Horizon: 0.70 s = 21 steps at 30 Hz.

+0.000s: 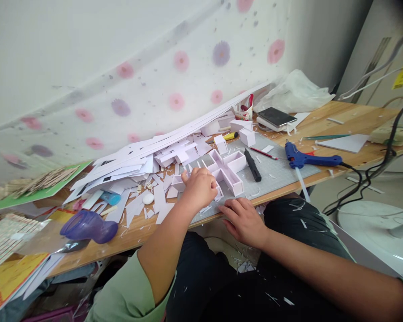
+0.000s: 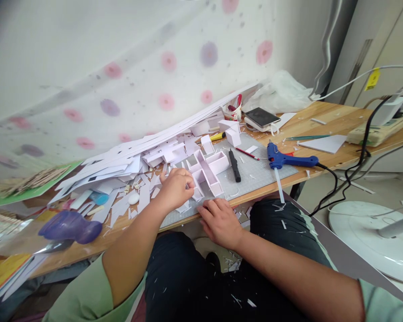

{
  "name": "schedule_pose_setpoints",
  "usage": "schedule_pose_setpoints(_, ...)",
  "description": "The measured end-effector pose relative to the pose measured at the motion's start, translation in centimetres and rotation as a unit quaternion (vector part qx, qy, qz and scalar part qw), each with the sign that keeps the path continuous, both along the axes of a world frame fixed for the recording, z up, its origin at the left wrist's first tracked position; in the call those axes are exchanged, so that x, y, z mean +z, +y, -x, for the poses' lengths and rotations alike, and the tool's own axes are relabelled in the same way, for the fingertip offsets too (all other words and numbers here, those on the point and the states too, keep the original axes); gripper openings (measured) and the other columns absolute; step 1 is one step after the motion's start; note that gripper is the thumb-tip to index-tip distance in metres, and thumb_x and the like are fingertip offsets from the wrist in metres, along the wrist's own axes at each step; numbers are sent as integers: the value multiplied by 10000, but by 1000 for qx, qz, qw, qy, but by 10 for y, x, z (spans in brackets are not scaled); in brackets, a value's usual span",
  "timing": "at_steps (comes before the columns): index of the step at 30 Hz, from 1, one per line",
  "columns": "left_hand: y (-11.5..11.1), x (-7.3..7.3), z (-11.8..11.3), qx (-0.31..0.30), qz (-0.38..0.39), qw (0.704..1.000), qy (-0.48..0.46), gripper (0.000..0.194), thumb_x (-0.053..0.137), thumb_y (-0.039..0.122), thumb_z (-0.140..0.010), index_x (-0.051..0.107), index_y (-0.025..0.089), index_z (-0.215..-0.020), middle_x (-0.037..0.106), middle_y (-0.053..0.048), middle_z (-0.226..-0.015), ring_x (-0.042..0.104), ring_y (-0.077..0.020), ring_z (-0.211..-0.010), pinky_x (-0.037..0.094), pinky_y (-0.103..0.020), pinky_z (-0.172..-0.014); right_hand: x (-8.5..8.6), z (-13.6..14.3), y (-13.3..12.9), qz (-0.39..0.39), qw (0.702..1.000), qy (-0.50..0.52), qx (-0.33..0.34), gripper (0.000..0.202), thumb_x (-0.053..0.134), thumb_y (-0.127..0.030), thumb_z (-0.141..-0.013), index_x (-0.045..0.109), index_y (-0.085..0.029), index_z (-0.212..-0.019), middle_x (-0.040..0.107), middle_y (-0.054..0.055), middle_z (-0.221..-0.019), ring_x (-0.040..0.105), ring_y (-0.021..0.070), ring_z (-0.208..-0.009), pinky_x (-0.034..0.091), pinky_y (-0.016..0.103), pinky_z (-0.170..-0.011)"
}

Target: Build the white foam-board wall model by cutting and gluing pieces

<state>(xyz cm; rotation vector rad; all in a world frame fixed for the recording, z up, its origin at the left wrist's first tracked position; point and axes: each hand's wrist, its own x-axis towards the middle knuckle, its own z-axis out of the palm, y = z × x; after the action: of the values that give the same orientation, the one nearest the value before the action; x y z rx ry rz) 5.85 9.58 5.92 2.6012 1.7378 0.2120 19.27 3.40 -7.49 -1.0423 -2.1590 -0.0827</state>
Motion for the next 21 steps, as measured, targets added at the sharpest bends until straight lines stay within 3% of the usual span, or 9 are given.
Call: schedule_pose_setpoints(21,6,-4,0,17,-14,1000,15,170,568,109,-668,652,223,-574,653,-52,-922,495,-322,-1062,143,-710,-1010,2,0,-1,11,1000,-8,-3,301,563,-225,-845,607,-157,-1136,599,115,-1043,489,268,-899,404,411,-777)
